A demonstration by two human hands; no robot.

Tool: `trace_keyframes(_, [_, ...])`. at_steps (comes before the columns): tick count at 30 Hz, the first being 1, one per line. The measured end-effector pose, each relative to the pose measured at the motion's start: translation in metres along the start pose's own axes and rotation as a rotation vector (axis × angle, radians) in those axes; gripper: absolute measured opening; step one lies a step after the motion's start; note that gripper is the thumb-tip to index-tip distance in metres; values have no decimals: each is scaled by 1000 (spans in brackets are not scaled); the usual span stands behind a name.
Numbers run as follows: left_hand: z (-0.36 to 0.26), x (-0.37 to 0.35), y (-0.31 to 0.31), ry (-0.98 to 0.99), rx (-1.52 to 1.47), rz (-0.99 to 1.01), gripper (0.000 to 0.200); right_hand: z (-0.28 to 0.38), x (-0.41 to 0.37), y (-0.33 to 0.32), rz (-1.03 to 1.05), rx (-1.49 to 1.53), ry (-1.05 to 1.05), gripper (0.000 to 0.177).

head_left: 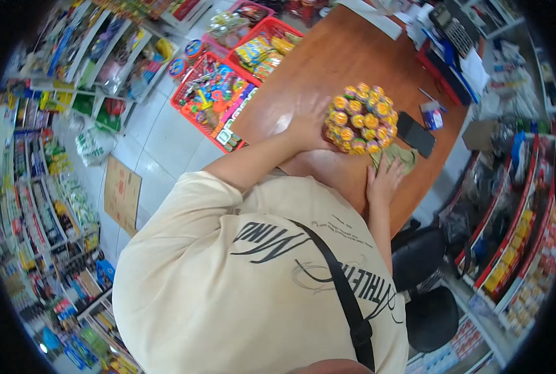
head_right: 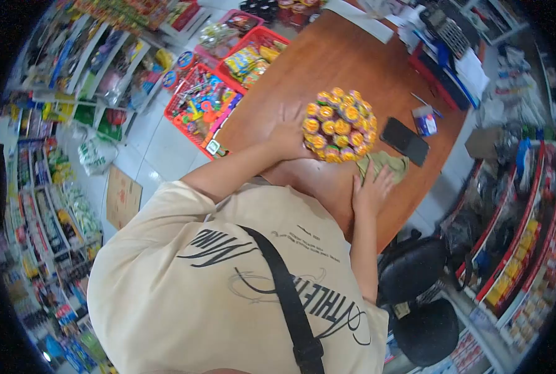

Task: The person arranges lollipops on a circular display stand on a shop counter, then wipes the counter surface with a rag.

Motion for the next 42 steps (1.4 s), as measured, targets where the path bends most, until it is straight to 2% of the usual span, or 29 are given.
trace_keyframes(3, [-6, 3, 4, 44, 36, 14, 105, -3, -3, 0, -26, 22, -47, 57])
trace_keyframes(4, [-6, 5, 3, 36, 29, 68, 96, -3, -4, 0, -35, 37, -58, 57])
trace_keyframes(7, [0, 20, -1, -24, 43, 137, 97, -5, -4, 2, -36, 28, -54, 56])
trace_keyframes(10, [18, 44, 1, -88, 38, 59, 103, -7, -4, 4, -42, 22, -47, 56])
trace_keyframes(13, [39, 77, -5, -186, 38, 71, 106, -5, -4, 1, -58, 35, -42, 56])
trace_keyframes(19, [84, 162, -12, -315, 188, -62, 110, -6, -1, -11, -38, 110, -2, 54])
trace_keyframes(21, [96, 189, -19, -446, 293, -30, 113, -7, -3, -12, -56, 138, 0, 54])
trace_keyframes(23, [101, 213, -19, -458, 165, -67, 111, -10, -5, -14, -91, 153, 2, 54])
trace_keyframes(27, [113, 236, -4, -446, 203, -92, 108, -11, -7, -19, -143, 240, -4, 54])
trace_keyframes(29, [112, 227, -3, -449, 178, -70, 105, -12, -5, -22, -137, 248, 2, 53])
trace_keyframes(31, [98, 206, -4, -315, 178, -150, 99, -14, -13, -23, -116, 253, -14, 52])
trace_keyframes(33, [91, 165, 12, -230, 75, -101, 93, -14, -29, -23, -65, 269, -52, 51])
trace_keyframes(36, [49, 78, 13, -15, 178, 173, 88, -29, -91, -24, 32, 304, -135, 49])
trace_keyframes(37, [38, 50, 17, 32, 241, 268, 87, -44, -101, -22, 58, 282, -90, 47])
trace_keyframes(39, [23, 13, 20, 91, 254, 258, 86, -65, -113, -16, 139, 250, -17, 44])
trace_keyframes(40, [20, -1, 20, 118, 262, 251, 85, -75, -108, -26, 15, 279, 7, 39])
trace_keyframes(42, [17, -1, 15, 101, 257, 224, 83, -76, -70, -41, -63, 390, 51, 37])
Point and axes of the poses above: each hand's wrist, its own x-axis towards the middle knuckle, its own y-axis out of the palm, z = x × y, the point moved 9 cm from there along x, towards the middle knuckle, and after that the axes turned 4 degrees about x, right-handed, at the moved point
